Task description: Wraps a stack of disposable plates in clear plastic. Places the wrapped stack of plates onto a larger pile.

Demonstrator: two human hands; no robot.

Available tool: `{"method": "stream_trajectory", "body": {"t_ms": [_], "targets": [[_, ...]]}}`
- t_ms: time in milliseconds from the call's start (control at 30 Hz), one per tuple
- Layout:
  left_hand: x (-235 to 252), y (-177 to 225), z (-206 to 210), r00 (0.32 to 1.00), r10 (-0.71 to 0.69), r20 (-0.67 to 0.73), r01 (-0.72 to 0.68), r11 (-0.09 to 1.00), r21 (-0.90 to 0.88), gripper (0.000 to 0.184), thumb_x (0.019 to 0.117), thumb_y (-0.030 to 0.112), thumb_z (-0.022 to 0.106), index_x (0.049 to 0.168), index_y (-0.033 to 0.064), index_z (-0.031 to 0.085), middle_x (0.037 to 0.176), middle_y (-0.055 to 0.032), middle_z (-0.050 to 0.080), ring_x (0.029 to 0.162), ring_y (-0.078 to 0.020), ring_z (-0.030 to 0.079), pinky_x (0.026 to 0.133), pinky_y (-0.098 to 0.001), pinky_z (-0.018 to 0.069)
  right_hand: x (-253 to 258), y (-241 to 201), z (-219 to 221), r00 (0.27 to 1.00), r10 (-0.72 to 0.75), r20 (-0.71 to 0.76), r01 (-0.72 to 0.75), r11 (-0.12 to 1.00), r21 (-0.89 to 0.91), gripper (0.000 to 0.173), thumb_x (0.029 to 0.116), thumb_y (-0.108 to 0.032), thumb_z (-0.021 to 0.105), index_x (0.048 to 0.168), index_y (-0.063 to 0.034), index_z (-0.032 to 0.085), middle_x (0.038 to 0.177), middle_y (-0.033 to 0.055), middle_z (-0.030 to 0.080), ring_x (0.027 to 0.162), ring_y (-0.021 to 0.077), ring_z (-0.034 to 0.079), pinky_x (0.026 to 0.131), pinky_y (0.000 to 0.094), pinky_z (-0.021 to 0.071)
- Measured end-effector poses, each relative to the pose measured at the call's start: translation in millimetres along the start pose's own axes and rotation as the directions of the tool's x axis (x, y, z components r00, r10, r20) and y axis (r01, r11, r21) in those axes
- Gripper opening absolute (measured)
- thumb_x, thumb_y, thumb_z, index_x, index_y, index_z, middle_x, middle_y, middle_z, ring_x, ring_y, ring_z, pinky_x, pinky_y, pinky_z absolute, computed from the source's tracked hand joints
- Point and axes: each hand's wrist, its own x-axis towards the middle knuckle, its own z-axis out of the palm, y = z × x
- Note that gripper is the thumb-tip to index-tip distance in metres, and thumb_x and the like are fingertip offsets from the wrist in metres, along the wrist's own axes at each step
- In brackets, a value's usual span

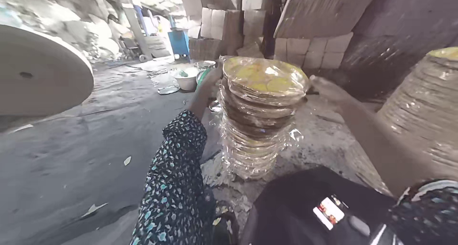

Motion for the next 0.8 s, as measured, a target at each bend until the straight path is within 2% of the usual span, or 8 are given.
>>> {"method": "stream_trajectory", "body": {"t_ms": [67,267,400,500,567,633,700,800], "targets": [[-17,2,-3,0.996,0.082,-0.035,-0.081,0.997,0.011,0.072,0.1090,0.056,0.017,0.144,0.0004,0.048,0.141,-0.0218,0.053,0.129,-0.0322,0.053,0.106,-0.0554,0.0431,-18,-3,-9,0.999,-0.026,-0.031,0.028,0.999,0.044,0.060,0.1104,-0.043,0.038,0.158,-0.0061,0.030,0.155,0.0237,0.041,0.141,0.0358,0.044,0.113,0.0546,0.0375],[-89,5,12,0.858,0.506,-0.090,-0.435,0.807,0.399,0.048,0.1106,0.029,0.038,0.139,-0.0068,0.052,0.144,-0.0312,0.048,0.137,-0.0397,0.044,0.115,-0.0502,0.0336,-114,10,-28,0.995,-0.100,-0.028,0.100,0.995,0.025,0.061,0.1091,-0.042,0.040,0.159,-0.0090,0.030,0.159,0.0200,0.038,0.145,0.0330,0.039,0.116,0.0533,0.0335],[-158,-12,49,0.690,0.715,0.110,-0.667,0.568,0.483,0.039,0.1049,0.020,0.047,0.130,-0.0072,0.060,0.138,-0.0306,0.054,0.134,-0.0426,0.047,0.114,-0.0536,0.0345,-203,48,-24,0.996,-0.084,-0.024,0.085,0.995,0.057,0.050,0.1095,-0.029,0.043,0.154,-0.0082,0.040,0.152,0.0163,0.048,0.133,0.0233,0.052,0.110,0.0429,0.0432],[-217,-48,85,0.624,0.718,0.307,-0.775,0.520,0.359,0.038,0.1035,0.021,0.048,0.125,-0.0057,0.064,0.139,-0.0278,0.056,0.134,-0.0370,0.050,0.111,-0.0466,0.0408,-285,101,-21,0.998,-0.055,-0.004,0.054,0.966,0.253,0.038,0.1066,-0.018,0.045,0.142,-0.0046,0.051,0.132,0.0076,0.061,0.109,0.0092,0.062,0.094,0.0290,0.0528],[-250,-88,113,0.571,0.656,0.493,-0.811,0.544,0.216,0.038,0.1042,0.022,0.045,0.122,-0.0061,0.063,0.134,-0.0246,0.059,0.123,-0.0262,0.058,0.100,-0.0368,0.0491,-351,147,-17,0.999,0.038,0.024,-0.042,0.971,0.234,0.041,0.1044,-0.018,0.051,0.142,-0.0024,0.053,0.137,0.0110,0.060,0.118,0.0147,0.060,0.100,0.0338,0.0504],[-289,-130,139,0.595,0.509,0.622,-0.700,0.709,0.089,0.040,0.1053,0.023,0.043,0.121,-0.0076,0.062,0.128,-0.0211,0.063,0.115,-0.0227,0.061,0.097,-0.0393,0.0494,-402,208,-17,0.989,0.142,0.051,-0.139,0.988,-0.063,0.046,0.1009,-0.019,0.063,0.141,0.0026,0.056,0.141,0.0242,0.056,0.127,0.0350,0.056,0.105,0.0502,0.0459],[-327,-172,172,0.677,0.403,0.616,-0.425,0.897,-0.119,0.041,0.1057,0.039,0.046,0.117,0.0048,0.064,0.114,-0.0012,0.070,0.103,-0.0089,0.065,0.094,-0.0306,0.0530,-434,283,-18,0.931,0.365,0.030,-0.336,0.884,-0.324,0.056,0.0962,-0.024,0.071,0.142,0.0041,0.055,0.142,0.0330,0.052,0.132,0.0512,0.048,0.106,0.0677,0.0382],[-386,-208,222,0.785,0.306,0.538,-0.069,0.907,-0.415,0.022,0.1064,0.026,0.043,0.111,0.0168,0.063,0.098,0.0122,0.072,0.092,-0.0033,0.068,0.088,-0.0252,0.0561,-487,355,-3,0.731,0.676,-0.092,-0.657,0.662,-0.361,0.082,0.0904,-0.026,0.078,0.157,-0.0019,0.036,0.160,0.0358,0.025,0.145,0.0572,0.027,0.109,0.0747,0.0282]]}}
